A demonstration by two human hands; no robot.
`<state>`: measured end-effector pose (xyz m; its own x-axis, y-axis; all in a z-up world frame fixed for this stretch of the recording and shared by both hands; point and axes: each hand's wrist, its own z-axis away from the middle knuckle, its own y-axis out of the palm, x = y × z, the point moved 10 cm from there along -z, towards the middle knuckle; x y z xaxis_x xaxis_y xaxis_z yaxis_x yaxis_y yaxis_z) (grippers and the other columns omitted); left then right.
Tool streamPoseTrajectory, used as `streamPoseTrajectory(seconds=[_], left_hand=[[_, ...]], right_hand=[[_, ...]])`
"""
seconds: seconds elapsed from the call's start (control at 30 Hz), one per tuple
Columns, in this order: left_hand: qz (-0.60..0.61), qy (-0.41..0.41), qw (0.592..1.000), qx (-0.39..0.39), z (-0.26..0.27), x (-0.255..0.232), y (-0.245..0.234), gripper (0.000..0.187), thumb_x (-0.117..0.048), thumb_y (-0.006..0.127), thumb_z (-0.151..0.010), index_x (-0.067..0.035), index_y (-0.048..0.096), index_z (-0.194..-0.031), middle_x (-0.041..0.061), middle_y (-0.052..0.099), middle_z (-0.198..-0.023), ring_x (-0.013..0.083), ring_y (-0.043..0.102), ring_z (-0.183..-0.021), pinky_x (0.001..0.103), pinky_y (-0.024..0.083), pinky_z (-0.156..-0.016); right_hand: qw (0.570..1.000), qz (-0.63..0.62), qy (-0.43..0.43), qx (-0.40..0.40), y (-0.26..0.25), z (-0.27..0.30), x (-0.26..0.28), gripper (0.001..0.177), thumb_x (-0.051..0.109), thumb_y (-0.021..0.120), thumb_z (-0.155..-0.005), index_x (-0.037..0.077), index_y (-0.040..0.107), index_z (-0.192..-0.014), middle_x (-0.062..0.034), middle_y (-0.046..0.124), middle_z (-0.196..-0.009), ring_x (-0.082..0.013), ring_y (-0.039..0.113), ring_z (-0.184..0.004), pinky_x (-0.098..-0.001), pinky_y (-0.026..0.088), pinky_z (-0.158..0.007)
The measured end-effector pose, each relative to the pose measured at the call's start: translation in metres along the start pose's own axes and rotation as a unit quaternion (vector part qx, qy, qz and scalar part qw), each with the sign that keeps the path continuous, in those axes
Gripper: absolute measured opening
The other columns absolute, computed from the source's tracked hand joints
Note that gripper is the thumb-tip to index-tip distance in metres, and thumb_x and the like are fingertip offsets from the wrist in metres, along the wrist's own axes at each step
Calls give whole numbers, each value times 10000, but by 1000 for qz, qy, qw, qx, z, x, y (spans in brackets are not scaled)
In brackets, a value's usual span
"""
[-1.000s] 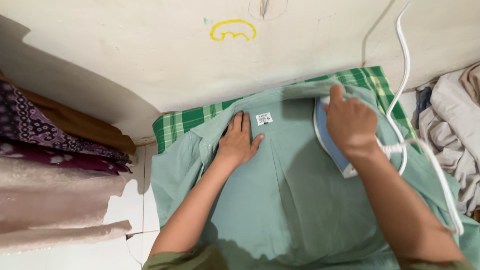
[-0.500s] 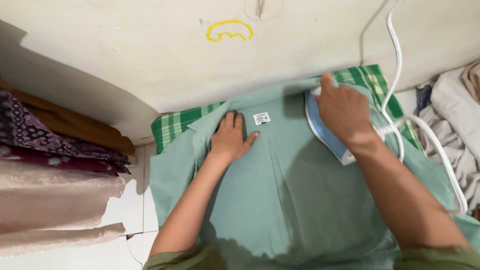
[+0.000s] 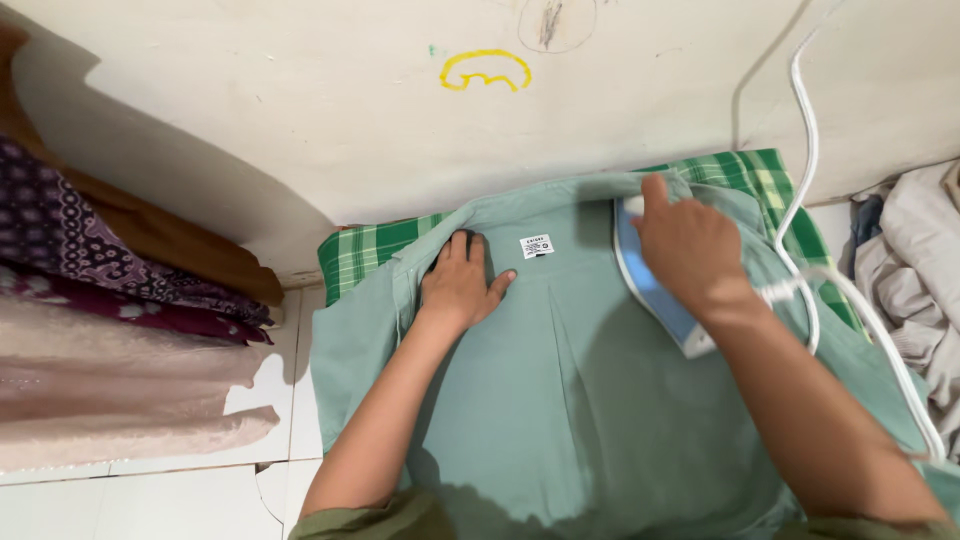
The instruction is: The person irons a light green button-up shirt on a green checkered ironing board. They smooth the fabric with their hands, use a blue and white iron to press the sleeves and body, and reposition the shirt to iron different sections.
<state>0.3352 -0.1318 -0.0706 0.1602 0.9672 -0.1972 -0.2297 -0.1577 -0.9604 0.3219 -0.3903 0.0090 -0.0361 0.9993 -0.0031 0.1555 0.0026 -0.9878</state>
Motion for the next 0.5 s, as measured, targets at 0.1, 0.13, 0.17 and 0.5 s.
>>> streamPoseTrajectory(seconds=[0.1, 0.13, 0.17, 0.5], left_hand=[[-1, 7, 1000, -12, -1, -2, -2, 854, -588, 594, -927, -12, 350, -1509, 166, 339, -1476, 354, 339, -1415, 527, 443, -1052], [-3, 11, 1000, -17, 0, -3, -1, 854, -590, 590, -927, -9, 353, -1506, 171, 341, -1472, 360, 339, -1413, 525, 446, -1049], [5, 6, 1000, -11, 1, -2, 0, 854, -597, 580, -935, -9, 350, -1511, 168, 338, -1488, 359, 336, -1425, 528, 440, -1061], [-15, -40, 997, 66, 19, 53, 25, 997, -675, 463, -981, 79, 182, -1568, 323, 213, -1600, 490, 352, -1419, 506, 317, -1170]], right_hand=[[1000, 13, 8, 26, -1, 4, 1, 376, 393, 631, -994, 66, 503, -1129, -177, 685, -679, -367, 716, -616, -448, 552, -480], [999, 13, 10, 36, 1, 4, 1, 375, 391, 628, -995, 67, 501, -1133, -176, 686, -678, -368, 716, -613, -448, 553, -477], [1000, 8, -4, 11, -3, -2, 4, 386, 384, 628, -1002, 56, 498, -1161, -180, 688, -679, -373, 715, -620, -453, 553, -487], [999, -19, -19, 34, 0, -2, 14, 402, 392, 621, -995, 46, 489, -1150, -218, 704, -709, -424, 710, -662, -509, 559, -555]])
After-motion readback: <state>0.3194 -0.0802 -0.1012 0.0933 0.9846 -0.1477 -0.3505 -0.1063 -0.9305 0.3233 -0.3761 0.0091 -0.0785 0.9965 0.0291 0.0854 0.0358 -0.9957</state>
